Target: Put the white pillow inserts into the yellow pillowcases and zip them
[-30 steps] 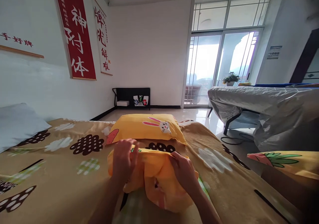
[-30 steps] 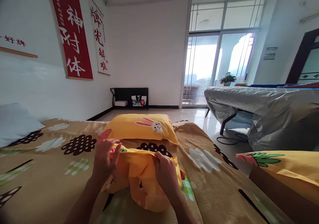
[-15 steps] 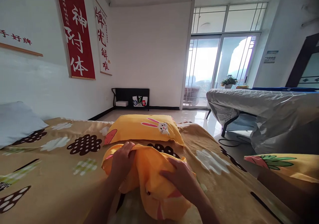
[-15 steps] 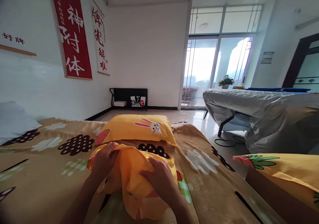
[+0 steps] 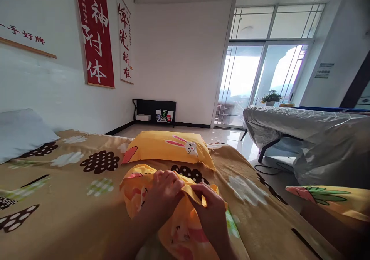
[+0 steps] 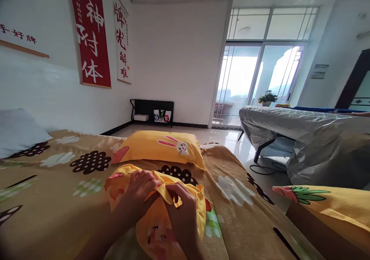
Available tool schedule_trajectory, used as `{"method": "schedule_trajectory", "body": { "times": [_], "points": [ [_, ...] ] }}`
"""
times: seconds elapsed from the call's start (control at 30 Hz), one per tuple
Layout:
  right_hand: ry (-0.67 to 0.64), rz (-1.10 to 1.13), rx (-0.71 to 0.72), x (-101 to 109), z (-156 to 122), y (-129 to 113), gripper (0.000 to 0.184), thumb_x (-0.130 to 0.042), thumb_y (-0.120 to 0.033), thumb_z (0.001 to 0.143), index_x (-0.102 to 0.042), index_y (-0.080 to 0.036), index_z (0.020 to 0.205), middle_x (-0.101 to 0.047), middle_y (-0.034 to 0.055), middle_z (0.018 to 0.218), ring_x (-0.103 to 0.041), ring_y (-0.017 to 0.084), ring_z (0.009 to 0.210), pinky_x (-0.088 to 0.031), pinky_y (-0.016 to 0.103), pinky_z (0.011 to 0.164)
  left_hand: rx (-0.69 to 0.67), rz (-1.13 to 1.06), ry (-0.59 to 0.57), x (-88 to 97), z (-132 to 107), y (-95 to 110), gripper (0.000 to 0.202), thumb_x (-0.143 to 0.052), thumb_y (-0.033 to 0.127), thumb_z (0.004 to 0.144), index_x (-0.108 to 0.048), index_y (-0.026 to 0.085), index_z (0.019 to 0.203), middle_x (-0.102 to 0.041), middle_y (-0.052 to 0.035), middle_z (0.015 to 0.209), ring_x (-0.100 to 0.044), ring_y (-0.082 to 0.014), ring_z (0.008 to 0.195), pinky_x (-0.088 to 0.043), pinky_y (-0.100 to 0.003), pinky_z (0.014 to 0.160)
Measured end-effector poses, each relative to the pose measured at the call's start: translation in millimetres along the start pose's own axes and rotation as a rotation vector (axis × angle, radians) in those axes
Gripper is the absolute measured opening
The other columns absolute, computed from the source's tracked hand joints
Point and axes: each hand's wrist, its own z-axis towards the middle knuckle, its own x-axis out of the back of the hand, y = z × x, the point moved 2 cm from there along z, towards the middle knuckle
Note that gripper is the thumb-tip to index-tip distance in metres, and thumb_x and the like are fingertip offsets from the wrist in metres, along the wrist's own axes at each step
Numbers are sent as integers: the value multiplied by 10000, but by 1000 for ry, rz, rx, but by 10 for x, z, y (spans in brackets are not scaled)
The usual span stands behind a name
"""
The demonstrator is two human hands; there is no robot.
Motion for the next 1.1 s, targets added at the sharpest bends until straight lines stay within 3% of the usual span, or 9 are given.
{"method": "schedule_trajectory", "body": {
  "times": [0.07,0.27,0.4,0.5,0.6,0.73,0.8,0.93,1.1],
  "points": [
    [12,-3,9,-58,-8,-30,142,-643,-336,784,-638,-201,742,-605,-16,662,-531,120,594,-432,203,551,5,12,36,-29,1,-57,142,-456,160,909,-550,197,810,-588,-8,768,-530,-177,778,-371,-366,810],
    [-87,-82,-116,-286,-57,119,275,-673,-239,682,-595,-211,944,-649,7,881,-565,155,744,-453,238,660,51,52,220,71,-9,-258,136,-455,113,890,-524,170,787,-534,-2,688,-461,-152,679,-352,-291,670],
    [-359,-228,-245,-416,-137,190,96,-613,-157,656,-590,-204,737,-636,-17,740,-537,152,706,-379,235,637,155,53,408,224,-22,-345,244,-517,145,887,-453,173,653,-447,29,585,-414,-116,584,-343,-253,602],
    [-587,-331,-151,-451,-189,194,50,-598,-163,672,-602,-204,700,-661,-24,753,-552,150,734,-338,259,718,301,15,516,331,-59,-464,238,-562,226,878,-507,175,652,-474,32,581,-442,-105,564,-364,-226,571],
    [-697,-444,-114,-407,-188,279,47,-612,-236,698,-607,-195,676,-669,-2,756,-559,158,734,-315,280,751,524,-3,611,462,-136,-633,228,-592,328,839,-570,175,671,-507,27,579,-467,-108,547,-366,-217,525],
    [-641,-623,-136,-235,-59,501,131,-539,-161,706,-653,-205,751,-694,28,808,-576,184,793,-293,305,793,872,-13,742,701,-272,-860,295,-616,439,777,-596,163,676,-513,20,575,-468,-117,546,-362,-234,525],
    [-585,-694,-172,-130,32,612,219,-491,-101,682,-660,-208,771,-704,34,843,-586,188,822,-280,313,805,966,-62,827,821,-329,-942,302,-628,451,757,-594,160,684,-491,27,576,-448,-112,556,-352,-230,518],
    [-453,-740,-254,29,183,802,261,-440,-66,675,-649,-210,738,-702,15,844,-603,177,858,-253,324,825,981,-199,895,934,-388,-1041,299,-673,425,711,-566,156,634,-407,43,553,-373,-87,550,-305,-211,481],
    [-337,-802,-284,127,252,1121,302,-438,-108,757,-691,-235,862,-685,33,982,-584,189,967,-240,336,843,1036,-584,961,910,-403,-1088,322,-785,392,574,-641,143,719,-478,39,578,-419,-89,531,-345,-215,446]
  ]
}}
